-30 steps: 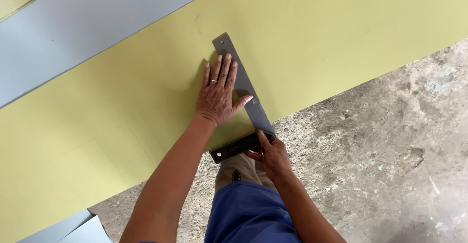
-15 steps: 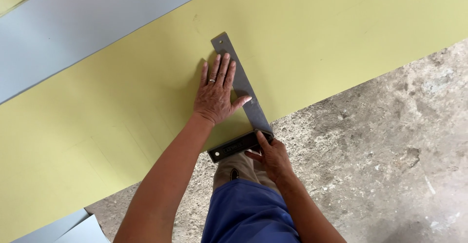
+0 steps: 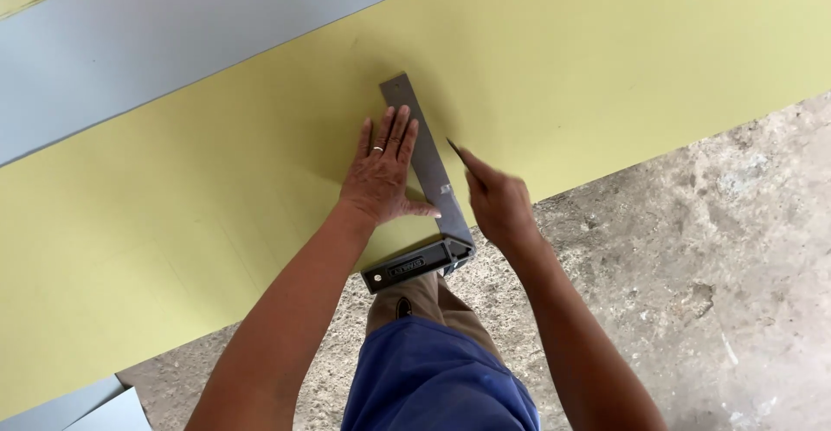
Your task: Marking and cutting sheets of yellow material using a square tool and a utility knife.
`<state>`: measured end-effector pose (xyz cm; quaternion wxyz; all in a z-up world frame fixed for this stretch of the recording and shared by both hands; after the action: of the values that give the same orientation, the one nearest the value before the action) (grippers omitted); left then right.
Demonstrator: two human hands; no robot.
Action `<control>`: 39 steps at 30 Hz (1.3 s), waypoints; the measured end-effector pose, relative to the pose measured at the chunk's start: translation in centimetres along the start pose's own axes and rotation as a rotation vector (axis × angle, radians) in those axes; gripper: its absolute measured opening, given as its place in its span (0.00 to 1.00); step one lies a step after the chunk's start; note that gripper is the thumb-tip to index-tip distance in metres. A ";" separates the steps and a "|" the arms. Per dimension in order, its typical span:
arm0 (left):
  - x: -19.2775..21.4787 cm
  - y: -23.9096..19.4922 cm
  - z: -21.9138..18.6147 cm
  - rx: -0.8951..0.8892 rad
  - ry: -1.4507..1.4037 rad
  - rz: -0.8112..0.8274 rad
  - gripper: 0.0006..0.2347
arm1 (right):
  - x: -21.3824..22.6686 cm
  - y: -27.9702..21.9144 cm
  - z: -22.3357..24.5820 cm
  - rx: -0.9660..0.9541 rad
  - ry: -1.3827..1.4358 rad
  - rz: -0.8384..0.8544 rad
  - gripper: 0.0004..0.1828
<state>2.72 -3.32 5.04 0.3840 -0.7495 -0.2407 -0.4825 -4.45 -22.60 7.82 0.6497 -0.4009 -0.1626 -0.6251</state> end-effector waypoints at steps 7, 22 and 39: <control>0.3 0.2 -0.1 0.016 -0.025 0.004 0.66 | -1.2 5.3 2.2 0.028 -0.209 0.066 0.19; -1.0 0.7 0.8 0.009 0.025 0.000 0.66 | -4.2 -13.8 -9.9 -0.389 0.016 0.608 0.34; -1.1 2.9 -1.1 -0.072 0.044 -0.056 0.67 | -10.2 -9.7 -6.9 -0.921 1.536 -0.027 0.25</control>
<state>3.81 -5.90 3.32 0.3485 -0.7448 -0.2357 -0.5179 -17.28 -19.65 -0.70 0.3465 -0.0911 0.5794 -0.7320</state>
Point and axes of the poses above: each hand's wrist, its own y-axis towards the middle knuckle, its own x-axis out of the back of the hand, z = x × y, the point moved 2 cm from there along y, towards the middle knuckle, and after that the axes turned 1 degree about z, right-handed, at the moved point
